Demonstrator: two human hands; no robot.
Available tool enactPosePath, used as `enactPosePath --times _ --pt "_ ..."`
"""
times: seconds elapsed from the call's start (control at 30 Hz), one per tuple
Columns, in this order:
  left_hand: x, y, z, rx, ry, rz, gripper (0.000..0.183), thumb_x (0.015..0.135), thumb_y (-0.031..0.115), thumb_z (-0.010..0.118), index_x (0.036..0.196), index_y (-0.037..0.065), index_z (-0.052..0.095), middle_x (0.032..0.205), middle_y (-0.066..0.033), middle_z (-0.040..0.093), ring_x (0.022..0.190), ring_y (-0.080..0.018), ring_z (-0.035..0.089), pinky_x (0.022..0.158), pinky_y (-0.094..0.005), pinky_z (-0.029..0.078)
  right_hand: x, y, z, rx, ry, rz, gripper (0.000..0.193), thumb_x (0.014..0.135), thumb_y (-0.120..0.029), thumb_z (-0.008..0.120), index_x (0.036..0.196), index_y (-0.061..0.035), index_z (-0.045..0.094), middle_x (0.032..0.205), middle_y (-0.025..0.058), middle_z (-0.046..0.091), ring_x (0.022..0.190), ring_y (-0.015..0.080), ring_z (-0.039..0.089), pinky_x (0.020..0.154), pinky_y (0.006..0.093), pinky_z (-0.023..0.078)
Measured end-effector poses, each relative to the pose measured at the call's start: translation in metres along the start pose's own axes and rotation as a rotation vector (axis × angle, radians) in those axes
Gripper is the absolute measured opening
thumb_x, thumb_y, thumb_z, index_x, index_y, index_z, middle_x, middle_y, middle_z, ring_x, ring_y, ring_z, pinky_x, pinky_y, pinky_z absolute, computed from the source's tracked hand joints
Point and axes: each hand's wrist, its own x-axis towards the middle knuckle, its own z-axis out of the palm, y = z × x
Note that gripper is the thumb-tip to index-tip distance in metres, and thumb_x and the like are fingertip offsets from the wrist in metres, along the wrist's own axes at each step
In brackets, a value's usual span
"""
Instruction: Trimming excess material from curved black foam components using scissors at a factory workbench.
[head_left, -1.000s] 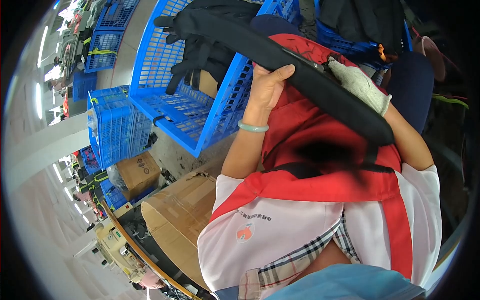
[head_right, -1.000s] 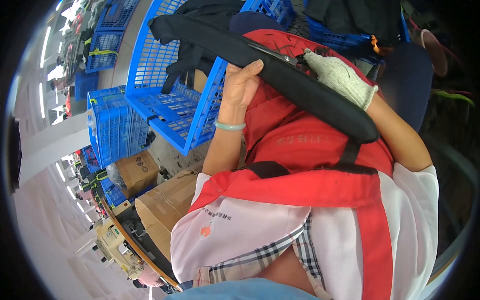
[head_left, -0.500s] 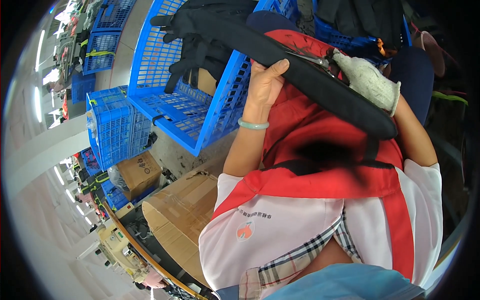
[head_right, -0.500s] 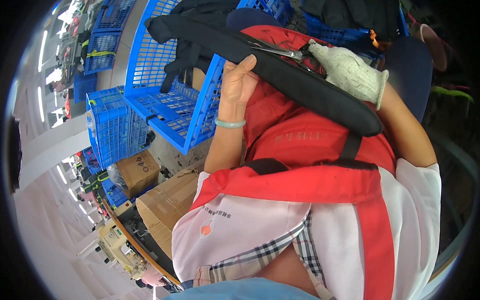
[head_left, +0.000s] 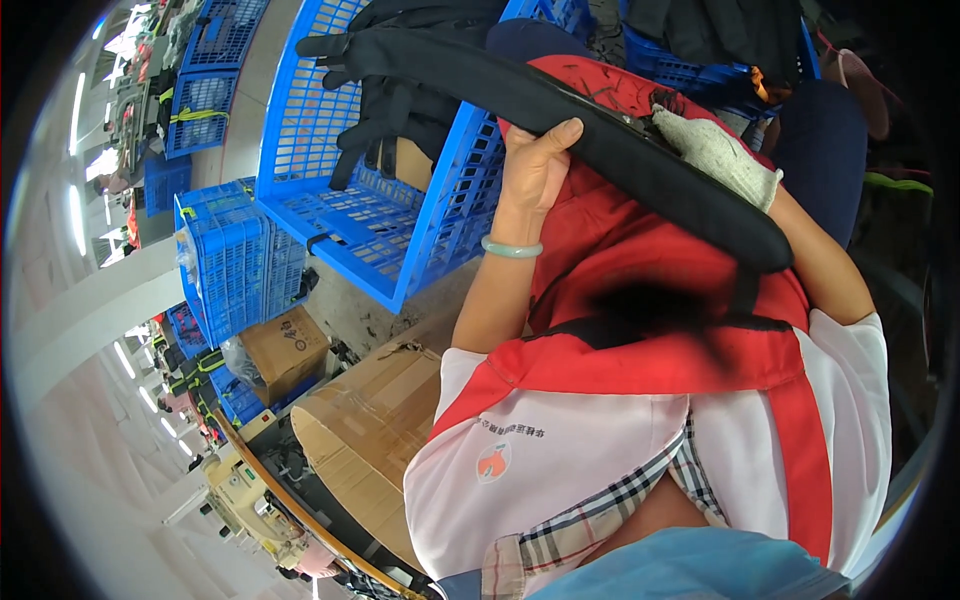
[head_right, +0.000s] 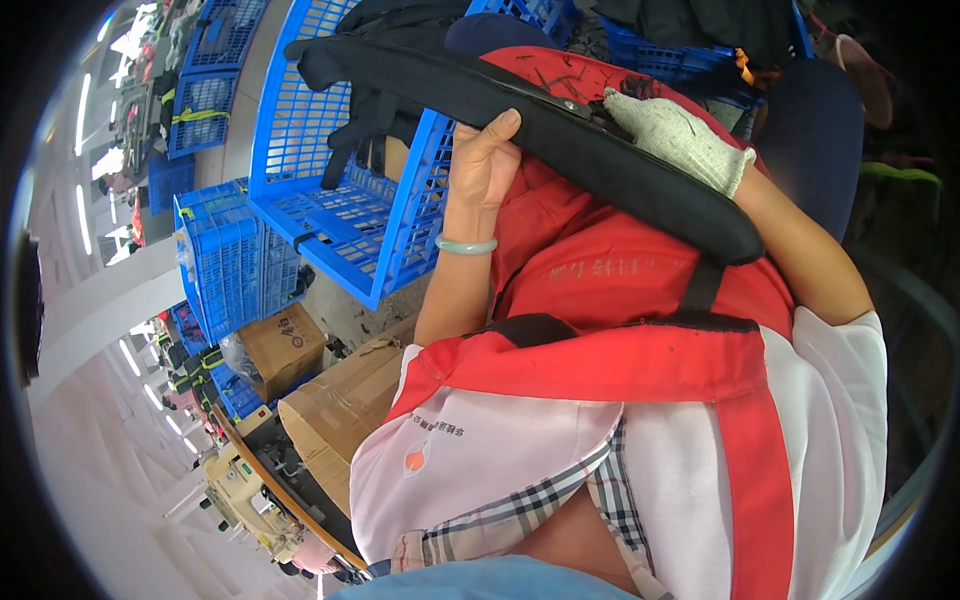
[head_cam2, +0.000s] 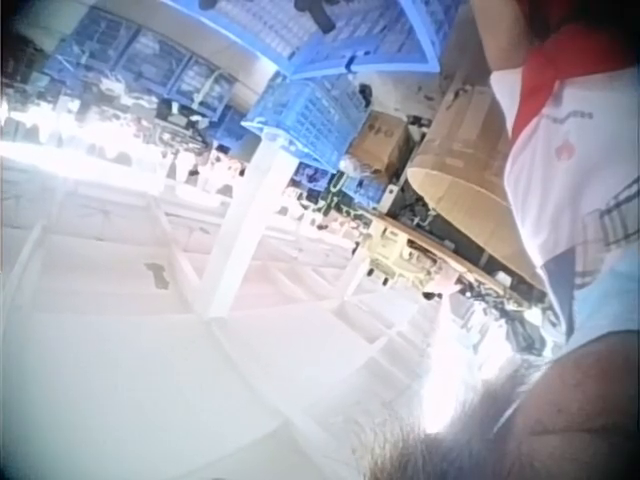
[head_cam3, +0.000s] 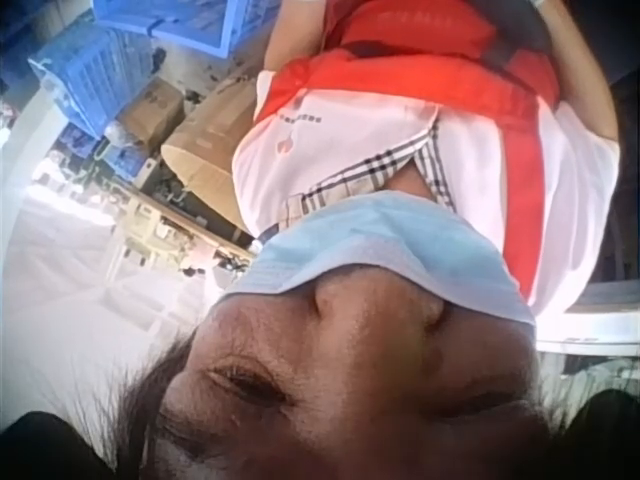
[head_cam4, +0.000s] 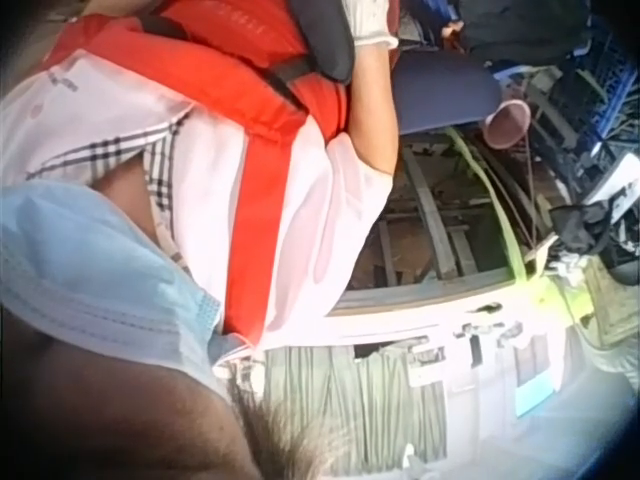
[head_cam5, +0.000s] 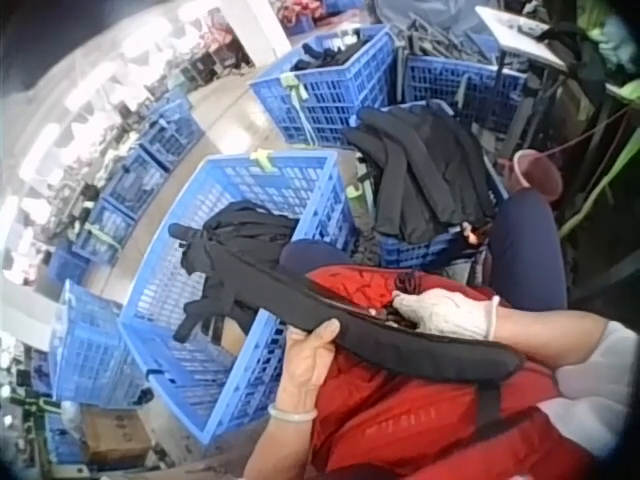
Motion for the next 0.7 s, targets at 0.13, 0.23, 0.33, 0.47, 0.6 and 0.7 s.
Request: enactPosePath --times 0.13,0.23,0.33,0.47,0.6,0.7 --pt "0.000 -0.003 -0.002 -0.024 0.005 -0.049 0.031 0.079 -0.008 0.068 0.108 0.001 0.062 0.104 -0.0078 0.065 0.098 -0.0186 0.062 0.093 -0.0319 0.048 0.000 0.005 -0.005 -0.303 0.054 -0.215 0.048 0.086 -0.021 0.059 0.129 -0.0025 0.047 0.091 0.0225 0.064 0.084 0.0386 0.063 0.071 0.0433 0.048" --pt "-0.001 -0.004 0.001 -0.026 -0.006 -0.017 0.030 0.080 -0.007 0.068 0.108 0.001 0.062 0.105 -0.0082 0.065 0.098 -0.0189 0.062 0.093 -0.0321 0.048 -0.001 0.000 -0.017 -0.384 0.030 -0.248 0.048 0.083 -0.019 0.062 0.125 -0.0018 0.048 0.086 0.0220 0.062 0.082 0.0393 0.062 0.070 0.0435 0.048" --pt "-0.002 -0.003 0.003 -0.020 -0.023 -0.027 0.030 0.080 -0.007 0.068 0.108 0.001 0.062 0.105 -0.0084 0.065 0.098 -0.0189 0.062 0.093 -0.0323 0.048 -0.003 -0.003 -0.020 -0.390 0.049 -0.340 0.053 0.078 -0.023 0.067 0.122 0.0002 0.048 0.083 0.0217 0.060 0.082 0.0398 0.060 0.070 0.0432 0.048" --pt "-0.002 -0.008 0.004 -0.016 -0.019 -0.021 0.029 0.080 -0.006 0.068 0.107 0.001 0.062 0.105 -0.0083 0.065 0.099 -0.0187 0.062 0.093 -0.0326 0.048 0.000 0.001 -0.016 -0.391 0.076 -0.406 0.043 0.084 -0.015 0.060 0.122 0.0016 0.049 0.080 0.0178 0.058 0.073 0.0340 0.058 0.062 0.0393 0.045" --pt "-0.002 -0.007 0.002 -0.021 -0.009 -0.006 0.029 0.080 -0.007 0.068 0.107 0.001 0.063 0.104 -0.0077 0.065 0.099 -0.0188 0.062 0.093 -0.0328 0.048 0.010 0.010 -0.003 -0.318 -0.024 -0.199 0.045 0.086 -0.017 0.057 0.128 -0.0032 0.048 0.092 0.0225 0.064 0.086 0.0362 0.063 0.071 0.0416 0.048" --pt "0.000 -0.010 0.000 -0.040 -0.014 -0.015 0.029 0.080 -0.006 0.068 0.108 0.002 0.062 0.105 -0.0075 0.065 0.099 -0.0193 0.062 0.093 -0.0332 0.048 0.017 0.041 0.013 0.289 -0.067 -0.109 0.048 0.086 -0.018 0.057 0.131 -0.0031 0.047 0.100 0.0234 0.065 0.092 0.0358 0.064 0.075 0.0401 0.048"
